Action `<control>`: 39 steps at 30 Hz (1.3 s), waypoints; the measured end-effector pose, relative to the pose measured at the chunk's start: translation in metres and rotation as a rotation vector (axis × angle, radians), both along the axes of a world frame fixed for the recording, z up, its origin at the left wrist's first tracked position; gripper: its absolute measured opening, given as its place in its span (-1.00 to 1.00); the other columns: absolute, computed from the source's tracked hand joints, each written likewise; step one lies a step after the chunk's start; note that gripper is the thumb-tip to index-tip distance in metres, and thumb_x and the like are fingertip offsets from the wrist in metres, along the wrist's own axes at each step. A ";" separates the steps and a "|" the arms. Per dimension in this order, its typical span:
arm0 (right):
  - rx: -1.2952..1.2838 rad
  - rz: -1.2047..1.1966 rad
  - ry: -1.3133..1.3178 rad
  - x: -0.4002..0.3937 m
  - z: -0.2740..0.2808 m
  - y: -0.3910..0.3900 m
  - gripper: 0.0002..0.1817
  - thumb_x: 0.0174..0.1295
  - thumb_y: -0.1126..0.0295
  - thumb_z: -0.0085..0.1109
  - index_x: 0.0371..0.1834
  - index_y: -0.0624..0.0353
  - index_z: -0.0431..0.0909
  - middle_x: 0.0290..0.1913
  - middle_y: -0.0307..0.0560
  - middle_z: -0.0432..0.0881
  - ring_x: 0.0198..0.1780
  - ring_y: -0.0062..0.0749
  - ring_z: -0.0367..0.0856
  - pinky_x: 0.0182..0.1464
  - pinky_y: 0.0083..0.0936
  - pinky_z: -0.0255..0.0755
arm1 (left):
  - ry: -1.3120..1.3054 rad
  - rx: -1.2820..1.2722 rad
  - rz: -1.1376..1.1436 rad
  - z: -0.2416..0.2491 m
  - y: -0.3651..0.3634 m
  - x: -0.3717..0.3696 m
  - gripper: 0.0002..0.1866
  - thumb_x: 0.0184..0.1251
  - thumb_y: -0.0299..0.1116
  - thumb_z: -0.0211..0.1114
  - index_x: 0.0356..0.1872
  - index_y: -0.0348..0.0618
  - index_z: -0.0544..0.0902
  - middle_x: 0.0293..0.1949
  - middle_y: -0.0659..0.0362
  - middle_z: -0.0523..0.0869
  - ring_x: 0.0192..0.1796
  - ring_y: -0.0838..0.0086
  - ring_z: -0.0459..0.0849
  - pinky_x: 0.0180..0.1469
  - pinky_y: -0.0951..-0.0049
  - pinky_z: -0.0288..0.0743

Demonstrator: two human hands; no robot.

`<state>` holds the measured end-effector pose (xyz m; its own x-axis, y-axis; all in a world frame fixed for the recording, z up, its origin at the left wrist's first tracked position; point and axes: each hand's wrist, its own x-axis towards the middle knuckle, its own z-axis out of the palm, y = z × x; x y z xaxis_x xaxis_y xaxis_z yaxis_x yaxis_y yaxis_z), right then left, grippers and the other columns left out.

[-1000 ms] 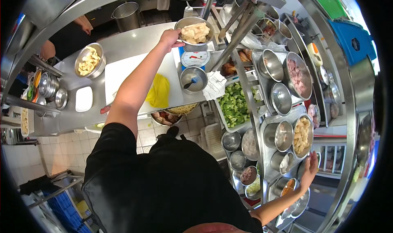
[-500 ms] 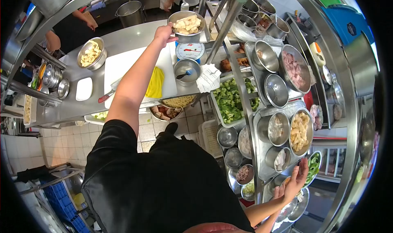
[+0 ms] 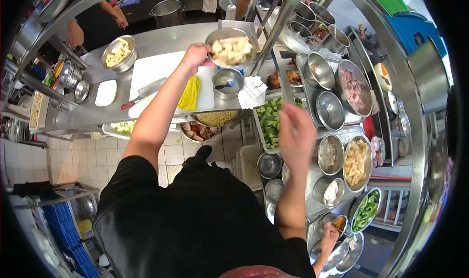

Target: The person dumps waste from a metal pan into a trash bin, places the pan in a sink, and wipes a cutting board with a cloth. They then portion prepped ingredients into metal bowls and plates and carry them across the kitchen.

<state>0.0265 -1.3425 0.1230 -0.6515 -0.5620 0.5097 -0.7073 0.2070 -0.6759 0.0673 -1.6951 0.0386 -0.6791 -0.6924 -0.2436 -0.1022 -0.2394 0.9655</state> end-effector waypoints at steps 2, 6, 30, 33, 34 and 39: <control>0.127 0.082 0.079 -0.011 -0.007 -0.055 -0.76 0.14 0.39 0.22 -0.12 0.18 0.60 -0.15 0.03 0.63 -0.08 -0.04 0.53 0.03 -0.29 0.39 | 0.004 -0.006 -0.018 -0.014 0.035 0.028 -0.87 0.30 -0.45 0.10 -0.30 -0.29 0.56 -0.24 0.06 0.61 -0.31 0.40 0.64 -0.35 0.41 0.70; 0.436 0.303 0.231 -0.008 -0.038 -0.107 -0.66 -0.02 0.37 0.28 -0.12 0.20 0.59 -0.13 0.10 0.62 -0.05 0.03 0.53 0.03 -0.21 0.43 | -0.057 0.108 -0.066 -0.015 0.114 0.075 -0.84 0.33 -0.42 0.14 -0.48 -0.10 0.51 -0.46 0.26 0.57 -0.42 0.56 0.57 -0.45 0.51 0.61; -0.094 -0.645 -0.422 -0.132 -0.011 0.142 -0.58 0.35 0.20 0.00 0.10 0.29 0.53 -0.08 -0.11 0.64 -0.13 -0.40 0.55 -0.07 -0.49 0.43 | -0.134 0.138 0.105 -0.054 -0.165 0.404 -0.89 0.26 -0.36 0.18 -0.30 -0.15 0.59 -0.38 0.29 0.60 -0.36 0.60 0.56 -0.40 0.53 0.57; -0.513 -0.835 -0.676 -0.192 -0.068 0.291 -0.44 0.33 0.04 -0.02 0.22 0.25 0.40 0.11 0.01 0.54 0.10 -0.16 0.55 0.12 -0.34 0.46 | -0.161 0.034 0.307 -0.048 -0.244 0.479 -0.84 0.31 -0.39 0.11 -0.18 -0.19 0.57 -0.30 0.21 0.63 -0.35 0.54 0.61 -0.36 0.54 0.64; -0.546 -0.600 -0.687 -0.179 -0.067 0.303 -0.48 0.34 0.09 -0.07 0.22 0.24 0.40 0.12 0.04 0.53 0.14 -0.13 0.53 0.18 -0.31 0.43 | -0.152 0.046 0.355 -0.071 -0.280 0.501 -0.82 0.33 -0.40 0.07 -0.14 -0.21 0.56 -0.28 0.17 0.64 -0.33 0.51 0.65 -0.34 0.54 0.66; 0.289 -1.222 -0.472 -0.179 -0.070 0.313 -0.58 0.31 0.15 -0.06 0.08 0.21 0.49 0.07 0.06 0.57 0.07 -0.08 0.56 0.07 -0.20 0.46 | 0.048 0.171 0.723 -0.113 -0.370 0.514 -0.69 0.36 -0.48 -0.06 0.01 -0.52 0.42 -0.08 -0.06 0.59 -0.23 0.21 0.71 -0.35 0.48 0.74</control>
